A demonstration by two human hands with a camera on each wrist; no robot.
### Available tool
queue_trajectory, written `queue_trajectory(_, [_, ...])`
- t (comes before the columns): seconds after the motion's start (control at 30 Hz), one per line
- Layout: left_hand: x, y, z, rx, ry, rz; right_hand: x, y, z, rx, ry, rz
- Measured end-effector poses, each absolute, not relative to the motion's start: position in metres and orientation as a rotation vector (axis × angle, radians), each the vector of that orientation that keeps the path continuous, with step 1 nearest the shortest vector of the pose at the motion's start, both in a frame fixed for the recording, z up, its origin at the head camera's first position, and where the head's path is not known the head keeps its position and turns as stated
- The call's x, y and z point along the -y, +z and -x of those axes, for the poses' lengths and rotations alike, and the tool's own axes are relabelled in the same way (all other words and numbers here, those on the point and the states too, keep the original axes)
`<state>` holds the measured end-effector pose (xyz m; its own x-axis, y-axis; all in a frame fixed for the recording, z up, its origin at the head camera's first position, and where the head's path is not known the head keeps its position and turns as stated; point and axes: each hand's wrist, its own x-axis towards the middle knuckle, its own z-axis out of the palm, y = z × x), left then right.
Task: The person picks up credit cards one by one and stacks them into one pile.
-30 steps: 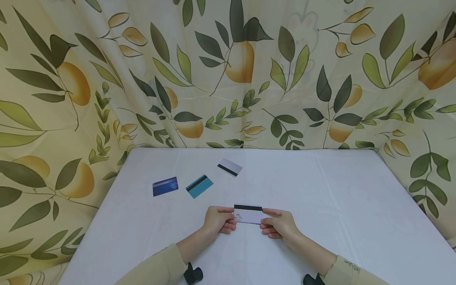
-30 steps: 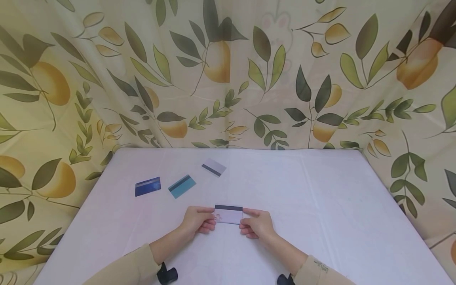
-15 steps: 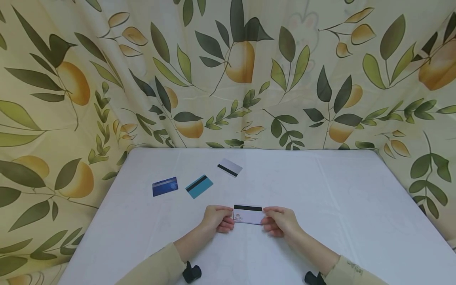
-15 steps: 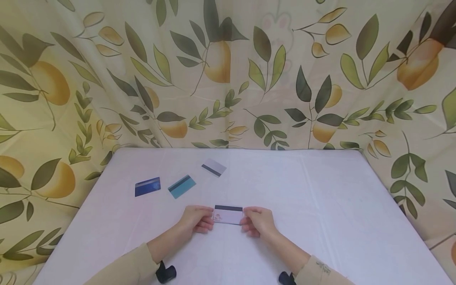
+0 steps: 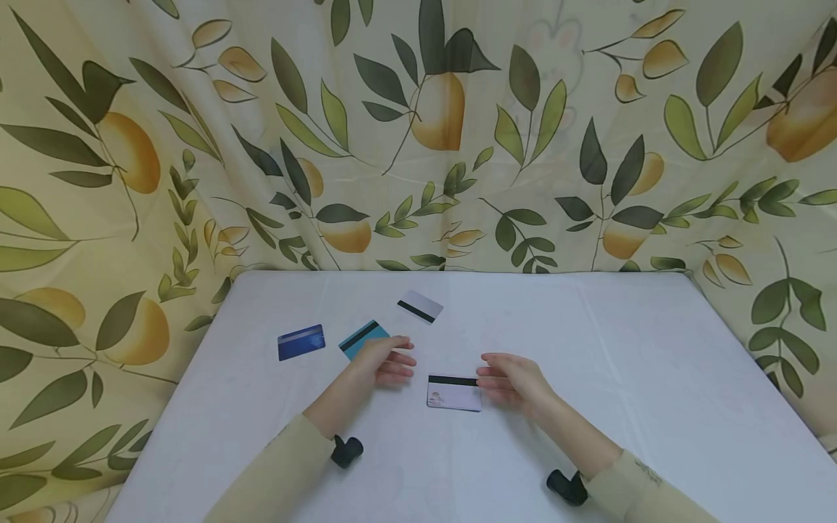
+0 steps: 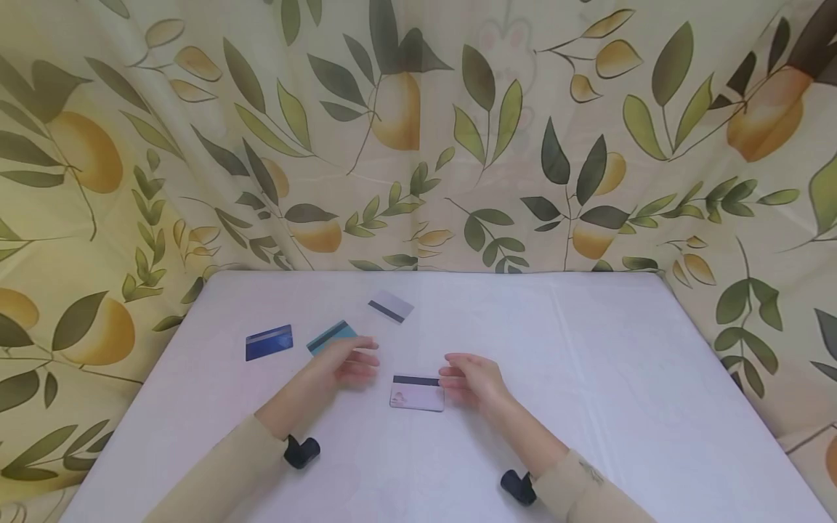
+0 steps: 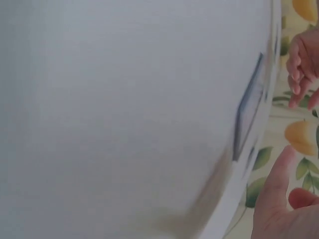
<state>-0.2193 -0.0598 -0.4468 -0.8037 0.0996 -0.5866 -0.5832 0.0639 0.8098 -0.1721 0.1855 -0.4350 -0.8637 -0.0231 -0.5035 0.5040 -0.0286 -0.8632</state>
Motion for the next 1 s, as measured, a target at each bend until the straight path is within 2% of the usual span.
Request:
queue_trajectory(0.57, [0.077, -0.439, 0.288, -1.878, 2.054, 0.499, -0.162, -0.428, 0.217, -1.629, -2.175, -0.467])
queue_trajectory(1.0, [0.079, -0.453, 0.314, -1.910, 2.074, 0.582, -0.140, -0.449, 0.239, -1.409, -2.269, -0.667])
